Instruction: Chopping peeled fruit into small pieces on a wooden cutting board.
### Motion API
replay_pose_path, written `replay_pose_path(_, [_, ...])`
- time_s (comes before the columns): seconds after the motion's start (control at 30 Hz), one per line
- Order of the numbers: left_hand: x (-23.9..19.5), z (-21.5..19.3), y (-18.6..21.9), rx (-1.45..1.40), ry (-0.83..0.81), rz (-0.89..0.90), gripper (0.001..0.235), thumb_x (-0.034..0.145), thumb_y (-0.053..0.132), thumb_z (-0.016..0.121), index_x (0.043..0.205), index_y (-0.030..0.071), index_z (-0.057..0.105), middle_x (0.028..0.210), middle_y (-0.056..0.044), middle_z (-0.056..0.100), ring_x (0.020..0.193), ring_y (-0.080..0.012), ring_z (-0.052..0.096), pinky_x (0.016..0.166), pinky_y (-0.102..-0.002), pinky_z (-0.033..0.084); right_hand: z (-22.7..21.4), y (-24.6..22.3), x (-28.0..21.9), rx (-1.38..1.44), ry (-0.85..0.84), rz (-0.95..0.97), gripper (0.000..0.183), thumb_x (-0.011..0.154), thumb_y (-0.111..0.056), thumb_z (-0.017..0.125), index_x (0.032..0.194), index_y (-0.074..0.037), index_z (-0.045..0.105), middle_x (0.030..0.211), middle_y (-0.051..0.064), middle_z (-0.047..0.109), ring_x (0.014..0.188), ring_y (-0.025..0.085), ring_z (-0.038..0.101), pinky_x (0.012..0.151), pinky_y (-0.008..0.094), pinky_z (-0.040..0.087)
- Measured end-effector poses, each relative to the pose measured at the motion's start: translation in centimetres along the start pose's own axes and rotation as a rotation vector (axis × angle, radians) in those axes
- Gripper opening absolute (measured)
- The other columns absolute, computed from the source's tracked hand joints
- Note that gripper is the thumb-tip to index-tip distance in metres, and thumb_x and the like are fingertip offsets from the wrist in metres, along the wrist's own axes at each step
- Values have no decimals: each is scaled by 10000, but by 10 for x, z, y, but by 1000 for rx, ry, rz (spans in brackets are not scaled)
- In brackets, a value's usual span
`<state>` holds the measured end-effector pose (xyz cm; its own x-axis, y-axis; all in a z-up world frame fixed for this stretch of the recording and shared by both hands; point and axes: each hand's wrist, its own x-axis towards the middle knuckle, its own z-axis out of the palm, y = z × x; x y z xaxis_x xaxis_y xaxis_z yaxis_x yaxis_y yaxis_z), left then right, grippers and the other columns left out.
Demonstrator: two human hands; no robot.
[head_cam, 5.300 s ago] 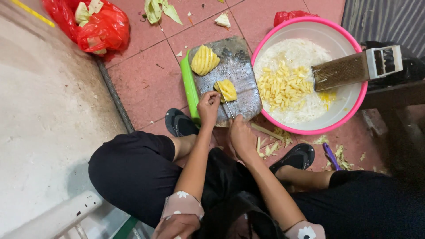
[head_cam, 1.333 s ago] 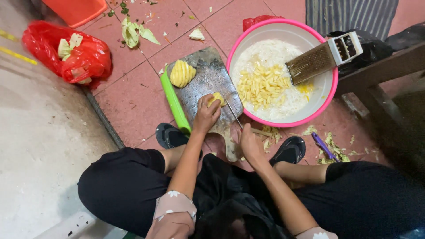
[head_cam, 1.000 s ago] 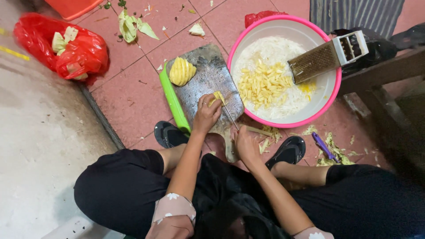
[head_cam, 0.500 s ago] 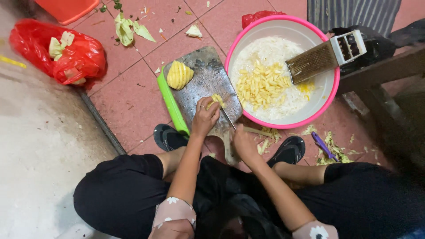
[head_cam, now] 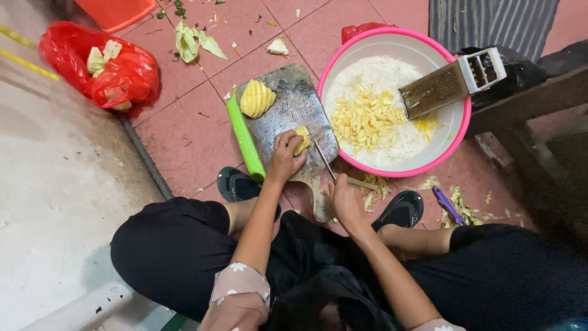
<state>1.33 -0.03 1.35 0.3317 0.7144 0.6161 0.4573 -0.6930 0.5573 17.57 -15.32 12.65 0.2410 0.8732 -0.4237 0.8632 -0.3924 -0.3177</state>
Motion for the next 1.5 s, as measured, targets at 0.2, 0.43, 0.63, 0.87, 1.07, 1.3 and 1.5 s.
replay_pose_path(0.2, [-2, 7, -8, 60, -20, -1, 269, 832, 195, 769, 1085, 161, 684, 1127, -96, 606, 1095, -358, 615, 1009, -474, 507, 25, 13, 8, 56, -17, -25, 336, 1059, -387, 395, 1073, -56, 446, 855, 337, 694, 896, 551, 700, 783, 630, 548])
replay_pose_path(0.43, [2, 0, -2, 71, -14, -29, 240, 856, 173, 758, 1083, 149, 686, 1087, -88, 614, 1088, -342, 627, 1019, -465, 510, 27, -5, 41, 34, -18, -34, 306, 1056, -383, 393, 1044, -82, 442, 825, 314, 701, 854, 528, 715, 745, 607, 565])
replay_pose_path(0.63, [2, 1, 0, 63, -36, -36, 241, 863, 182, 759, 1088, 156, 680, 1094, -81, 614, 1094, -334, 630, 1030, -463, 508, 37, -24, 85, -24, 22, -54, 345, 1067, -423, 383, 1046, -86, 453, 812, 260, 711, 825, 493, 730, 729, 572, 585])
replay_pose_path(0.87, [2, 3, 1, 114, -23, -35, 244, 852, 148, 757, 1074, 153, 657, 1079, -77, 590, 1083, -338, 626, 1005, -456, 521, 25, -6, 47, -43, -102, -22, 274, 1066, -341, 397, 1072, -73, 459, 913, 268, 719, 936, 477, 726, 805, 565, 584])
replay_pose_path(1.07, [6, -1, 6, 109, -5, -21, 265, 845, 154, 763, 1085, 158, 651, 1084, -72, 591, 1075, -334, 630, 1002, -458, 525, 46, 15, 40, 55, -152, 42, 375, 1059, -440, 385, 1087, -70, 445, 951, 277, 710, 984, 514, 703, 857, 612, 550])
replay_pose_path(1.3, [6, -5, 9, -18, 36, -31, 390, 796, 187, 836, 1122, 100, 642, 1149, -140, 607, 1106, -386, 628, 994, -507, 506, 28, 56, 97, 230, 77, 194, 393, 1068, -422, 380, 1093, -40, 467, 926, 333, 688, 935, 547, 695, 770, 617, 561])
replay_pose_path(1.5, [-6, -3, 3, -1, 58, -67, 423, 771, 201, 831, 1143, 113, 648, 1169, -124, 609, 1130, -355, 624, 1039, -484, 480, -7, 23, 23, 105, 20, 81, 352, 1070, -411, 367, 1123, -65, 411, 887, 339, 703, 916, 541, 703, 795, 616, 562])
